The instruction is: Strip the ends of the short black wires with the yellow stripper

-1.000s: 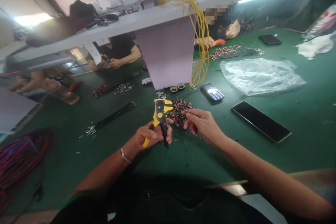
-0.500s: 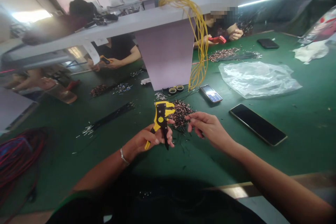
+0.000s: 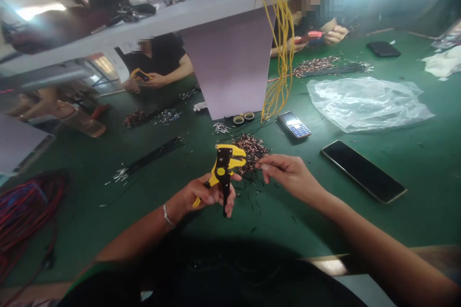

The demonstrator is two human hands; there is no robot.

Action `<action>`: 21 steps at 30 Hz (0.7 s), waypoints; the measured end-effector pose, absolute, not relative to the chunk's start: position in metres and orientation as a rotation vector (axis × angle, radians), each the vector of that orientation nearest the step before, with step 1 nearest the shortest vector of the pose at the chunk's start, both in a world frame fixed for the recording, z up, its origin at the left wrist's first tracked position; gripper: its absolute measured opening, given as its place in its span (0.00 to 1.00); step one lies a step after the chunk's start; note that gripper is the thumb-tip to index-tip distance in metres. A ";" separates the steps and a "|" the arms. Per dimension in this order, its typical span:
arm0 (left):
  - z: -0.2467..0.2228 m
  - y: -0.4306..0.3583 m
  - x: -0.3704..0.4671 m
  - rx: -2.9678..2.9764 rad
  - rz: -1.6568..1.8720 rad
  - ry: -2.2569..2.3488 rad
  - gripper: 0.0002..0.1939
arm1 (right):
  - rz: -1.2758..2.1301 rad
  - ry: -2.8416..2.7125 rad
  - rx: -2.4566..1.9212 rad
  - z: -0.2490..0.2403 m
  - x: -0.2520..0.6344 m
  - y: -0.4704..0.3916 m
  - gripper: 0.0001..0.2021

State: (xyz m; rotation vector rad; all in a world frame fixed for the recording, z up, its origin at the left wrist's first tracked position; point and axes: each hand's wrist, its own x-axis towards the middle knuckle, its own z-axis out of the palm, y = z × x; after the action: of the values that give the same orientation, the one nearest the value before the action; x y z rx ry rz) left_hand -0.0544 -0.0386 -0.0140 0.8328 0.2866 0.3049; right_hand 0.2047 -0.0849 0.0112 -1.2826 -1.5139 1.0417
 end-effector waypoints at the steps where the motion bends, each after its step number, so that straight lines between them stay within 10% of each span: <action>1: -0.014 -0.040 -0.054 0.840 0.310 0.287 0.37 | 1.049 -1.522 -1.276 0.012 0.204 -0.086 0.10; 21: -0.015 -0.047 -0.054 0.813 0.310 0.315 0.25 | 1.089 -1.473 -1.195 0.007 0.202 -0.094 0.09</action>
State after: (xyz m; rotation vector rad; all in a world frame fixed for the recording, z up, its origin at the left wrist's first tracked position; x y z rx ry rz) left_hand -0.0536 -0.0470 -0.0151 0.8131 0.3147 0.3102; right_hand 0.2019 -0.0937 0.0069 -1.1952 -1.4732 1.0889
